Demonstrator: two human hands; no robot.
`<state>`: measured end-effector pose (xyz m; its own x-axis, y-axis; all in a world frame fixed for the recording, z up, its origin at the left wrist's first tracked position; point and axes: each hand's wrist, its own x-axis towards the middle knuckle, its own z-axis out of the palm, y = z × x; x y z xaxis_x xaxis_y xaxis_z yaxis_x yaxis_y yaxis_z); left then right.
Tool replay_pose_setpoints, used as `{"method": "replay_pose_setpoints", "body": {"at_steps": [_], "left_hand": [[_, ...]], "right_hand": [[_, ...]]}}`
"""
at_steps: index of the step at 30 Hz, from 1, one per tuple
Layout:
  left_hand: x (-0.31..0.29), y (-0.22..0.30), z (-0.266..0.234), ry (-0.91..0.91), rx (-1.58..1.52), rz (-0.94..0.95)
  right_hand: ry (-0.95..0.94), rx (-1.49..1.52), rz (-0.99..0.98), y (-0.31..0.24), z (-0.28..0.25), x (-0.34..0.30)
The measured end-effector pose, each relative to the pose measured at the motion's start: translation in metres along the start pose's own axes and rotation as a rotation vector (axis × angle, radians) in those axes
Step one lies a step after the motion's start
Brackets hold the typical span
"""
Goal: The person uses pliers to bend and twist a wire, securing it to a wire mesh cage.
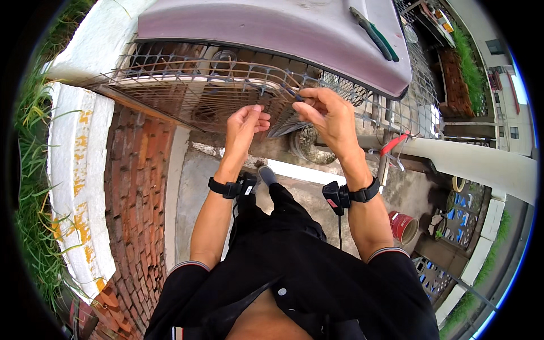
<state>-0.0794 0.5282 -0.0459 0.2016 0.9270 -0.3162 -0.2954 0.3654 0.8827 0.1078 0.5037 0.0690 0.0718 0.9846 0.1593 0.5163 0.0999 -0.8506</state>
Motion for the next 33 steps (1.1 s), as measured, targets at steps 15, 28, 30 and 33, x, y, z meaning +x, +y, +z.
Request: {"method": "replay_pose_setpoints", "body": {"at_steps": [15, 28, 30, 33], "left_hand": [[0.022, 0.013, 0.006, 0.013, -0.234, -0.134], [0.025, 0.014, 0.002, 0.007, -0.363, -0.191], [0.027, 0.012, 0.000, -0.008, -0.387, -0.201], [0.028, 0.011, -0.001, -0.020, -0.401, -0.202]], "right_hand": [[-0.051, 0.012, -0.078, 0.011, -0.001, -0.007], [-0.082, -0.084, -0.162, 0.010, -0.005, -0.009], [-0.005, 0.022, -0.095, 0.009, -0.001, -0.009], [0.056, -0.023, -0.089, 0.005, 0.000, -0.007]]}}
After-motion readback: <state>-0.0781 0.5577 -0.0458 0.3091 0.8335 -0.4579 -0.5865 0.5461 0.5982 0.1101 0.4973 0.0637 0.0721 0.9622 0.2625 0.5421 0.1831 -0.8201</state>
